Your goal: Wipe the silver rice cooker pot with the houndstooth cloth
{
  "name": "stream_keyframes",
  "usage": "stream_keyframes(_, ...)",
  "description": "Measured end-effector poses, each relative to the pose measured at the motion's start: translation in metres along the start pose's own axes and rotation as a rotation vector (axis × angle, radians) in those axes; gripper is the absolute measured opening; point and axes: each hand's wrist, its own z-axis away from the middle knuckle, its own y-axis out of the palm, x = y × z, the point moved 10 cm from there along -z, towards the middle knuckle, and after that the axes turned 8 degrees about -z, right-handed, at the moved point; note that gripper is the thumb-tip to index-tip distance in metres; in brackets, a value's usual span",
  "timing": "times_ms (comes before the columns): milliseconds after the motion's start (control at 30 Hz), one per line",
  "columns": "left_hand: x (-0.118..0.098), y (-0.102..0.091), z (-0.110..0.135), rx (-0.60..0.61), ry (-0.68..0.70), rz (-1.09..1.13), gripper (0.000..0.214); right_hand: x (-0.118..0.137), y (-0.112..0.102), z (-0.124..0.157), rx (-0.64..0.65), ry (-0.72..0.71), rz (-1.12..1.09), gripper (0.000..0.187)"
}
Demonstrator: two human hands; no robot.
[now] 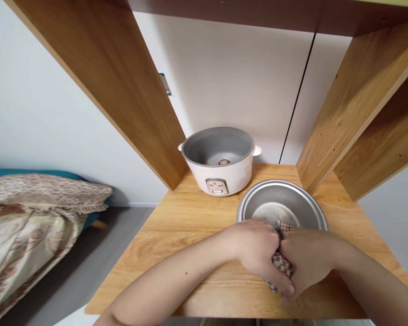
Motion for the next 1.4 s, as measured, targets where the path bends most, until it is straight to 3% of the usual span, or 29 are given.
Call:
stream_keyframes(567, -0.001, -0.003, 0.001, -0.013, 0.014, 0.05, 0.067, 0.008, -0.011, 0.009, -0.199, -0.028, 0.09, 0.048)
stream_keyframes(733, -0.003, -0.005, 0.001, -0.019, 0.028, 0.067, 0.064, 0.008, -0.012, 0.01, -0.192, 0.004, 0.102, 0.05)
stream_keyframes(967, 0.0, -0.001, 0.0, 0.001, -0.009, 0.023, 0.071, 0.005, -0.003, 0.001, -0.059, -0.041, 0.002, 0.049)
stream_keyframes(1400, 0.0, -0.002, 0.001, 0.012, -0.01, 0.027, 0.071, 0.003, -0.003, 0.003, -0.124, -0.049, 0.043, 0.05)
